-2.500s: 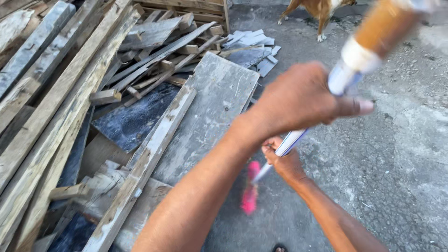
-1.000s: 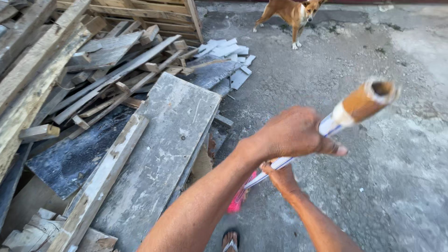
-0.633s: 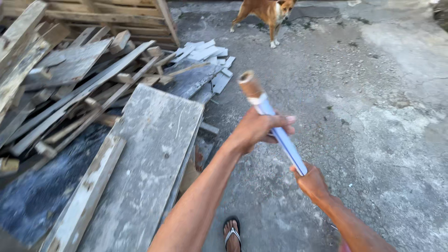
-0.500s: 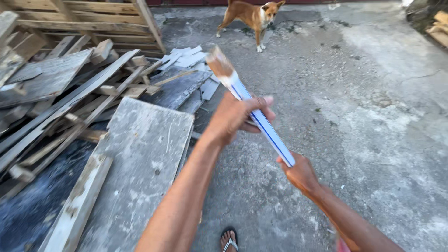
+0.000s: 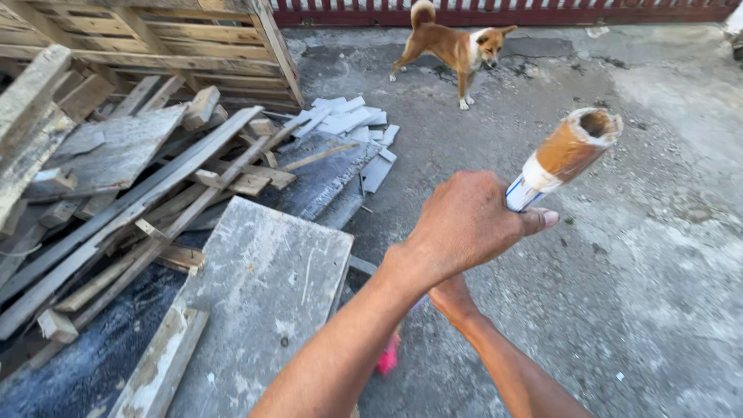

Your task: The person sweeps the ground using a broom.

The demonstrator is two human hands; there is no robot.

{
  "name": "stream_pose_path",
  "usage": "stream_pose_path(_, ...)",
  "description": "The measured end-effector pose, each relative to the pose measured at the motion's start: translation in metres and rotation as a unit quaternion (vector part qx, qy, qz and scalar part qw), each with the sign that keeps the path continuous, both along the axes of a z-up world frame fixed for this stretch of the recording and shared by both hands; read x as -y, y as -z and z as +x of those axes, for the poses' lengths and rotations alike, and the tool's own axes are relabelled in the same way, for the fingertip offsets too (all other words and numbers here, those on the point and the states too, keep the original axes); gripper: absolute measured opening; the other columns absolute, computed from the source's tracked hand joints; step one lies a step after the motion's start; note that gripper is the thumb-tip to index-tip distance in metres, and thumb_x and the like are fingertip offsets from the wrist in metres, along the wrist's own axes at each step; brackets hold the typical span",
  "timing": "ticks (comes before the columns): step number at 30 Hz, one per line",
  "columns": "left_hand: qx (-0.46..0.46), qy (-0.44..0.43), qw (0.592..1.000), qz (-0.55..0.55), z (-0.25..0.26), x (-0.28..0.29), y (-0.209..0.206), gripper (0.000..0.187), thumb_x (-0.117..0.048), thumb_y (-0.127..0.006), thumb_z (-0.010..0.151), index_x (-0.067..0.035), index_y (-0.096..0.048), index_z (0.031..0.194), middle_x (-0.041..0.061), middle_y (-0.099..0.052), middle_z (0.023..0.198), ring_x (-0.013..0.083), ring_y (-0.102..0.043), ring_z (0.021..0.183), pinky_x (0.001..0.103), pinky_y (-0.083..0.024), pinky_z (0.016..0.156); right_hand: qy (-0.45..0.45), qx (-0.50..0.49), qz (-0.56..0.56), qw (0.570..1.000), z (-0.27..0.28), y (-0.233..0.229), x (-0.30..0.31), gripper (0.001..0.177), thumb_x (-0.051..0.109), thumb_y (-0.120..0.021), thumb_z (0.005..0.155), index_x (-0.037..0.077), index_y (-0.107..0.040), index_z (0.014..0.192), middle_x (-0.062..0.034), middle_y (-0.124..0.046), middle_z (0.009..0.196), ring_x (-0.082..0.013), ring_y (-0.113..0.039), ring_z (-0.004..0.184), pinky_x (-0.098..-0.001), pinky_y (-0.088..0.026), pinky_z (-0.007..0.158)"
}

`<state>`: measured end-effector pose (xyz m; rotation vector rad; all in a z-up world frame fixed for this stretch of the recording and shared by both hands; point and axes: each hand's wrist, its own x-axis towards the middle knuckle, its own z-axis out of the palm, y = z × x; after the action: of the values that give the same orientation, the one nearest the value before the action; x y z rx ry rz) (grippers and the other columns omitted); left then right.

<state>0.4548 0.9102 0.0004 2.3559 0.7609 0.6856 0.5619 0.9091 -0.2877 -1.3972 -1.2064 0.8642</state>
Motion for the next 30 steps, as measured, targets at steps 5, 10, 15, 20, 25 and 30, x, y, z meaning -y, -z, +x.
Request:
stream_pose_path(5, 0.007, 0.062, 0.988, -0.141, 0.009, -0.028, 0.011, 0.043, -0.054, -0.075, 0.078, -0.012, -0.072, 0.067, 0.003, -0.065, 0.055, 0.0177, -0.065, 0.047, 0.036, -0.054, 0.046, 0.006, 0.017, -0.064, 0.998, 0.035, 0.021, 0.003, 0.014, 0.013, -0.072, 0.090, 0.002, -0.072, 0.098, -0.0034, -0.067, 0.080, -0.0095, -0.057, 0.069, -0.0309, -0.047, 0.059)
stream_pose_path(10, 0.052, 0.102, 0.979, -0.167, 0.044, -0.038, 0.029, 0.044, -0.051, -0.077, 0.078, -0.009, -0.071, 0.067, 0.005, -0.066, 0.060, 0.0164, -0.065, 0.052, 0.034, -0.052, 0.050, 0.050, 0.020, -0.080, 0.995, 0.084, 0.024, 0.037, 0.015, 0.014, -0.071, 0.087, 0.007, -0.073, 0.100, 0.0008, -0.069, 0.082, -0.0093, -0.056, 0.068, -0.0303, -0.047, 0.060)
stream_pose_path(15, 0.177, 0.068, 0.910, -0.368, 0.040, -0.073, 0.069, 0.028, -0.037, -0.078, 0.078, -0.010, -0.071, 0.076, 0.007, -0.073, 0.072, 0.0172, -0.071, 0.064, 0.035, -0.060, 0.059, 0.160, 0.185, -0.110, 0.963, 0.116, 0.022, 0.053, 0.014, 0.013, -0.070, 0.088, 0.009, -0.076, 0.100, -0.0013, -0.072, 0.079, -0.0113, -0.066, 0.070, -0.0319, -0.054, 0.065)
stream_pose_path(20, 0.224, 0.006, 0.874, -0.432, 0.021, -0.106, 0.046, 0.030, -0.034, -0.075, 0.078, -0.004, -0.074, 0.072, 0.008, -0.077, 0.070, 0.0188, -0.077, 0.065, 0.035, -0.067, 0.060, 0.140, 0.370, 0.017, 0.918, 0.122, -0.014, 0.030, 0.014, 0.011, -0.071, 0.088, 0.011, -0.077, 0.100, -0.0034, -0.074, 0.079, -0.0092, -0.059, 0.072, -0.0328, -0.051, 0.064)
stream_pose_path(25, 0.238, 0.017, 0.943, -0.231, 0.048, -0.129, -0.025, 0.030, -0.034, -0.076, 0.080, -0.006, -0.072, 0.071, 0.004, -0.073, 0.062, 0.0140, -0.074, 0.054, 0.032, -0.063, 0.048, 0.084, 0.125, -0.057, 0.987, 0.118, -0.065, -0.051, 0.013, 0.010, -0.069, 0.089, 0.009, -0.076, 0.099, 0.0003, -0.063, 0.068, -0.0078, -0.054, 0.060, -0.0297, -0.045, 0.053)
stream_pose_path(30, 0.053, -0.024, 0.996, -0.070, 0.098, -0.137, -0.043, 0.036, -0.045, -0.075, 0.080, -0.012, -0.073, 0.066, 0.001, -0.067, 0.054, 0.0135, -0.066, 0.046, 0.034, -0.056, 0.047, -0.017, 0.005, -0.029, 0.999, 0.114, -0.051, -0.126, 0.012, 0.012, -0.068, 0.088, 0.005, -0.073, 0.097, 0.0017, -0.063, 0.073, -0.0082, -0.056, 0.061, -0.0299, -0.047, 0.054)
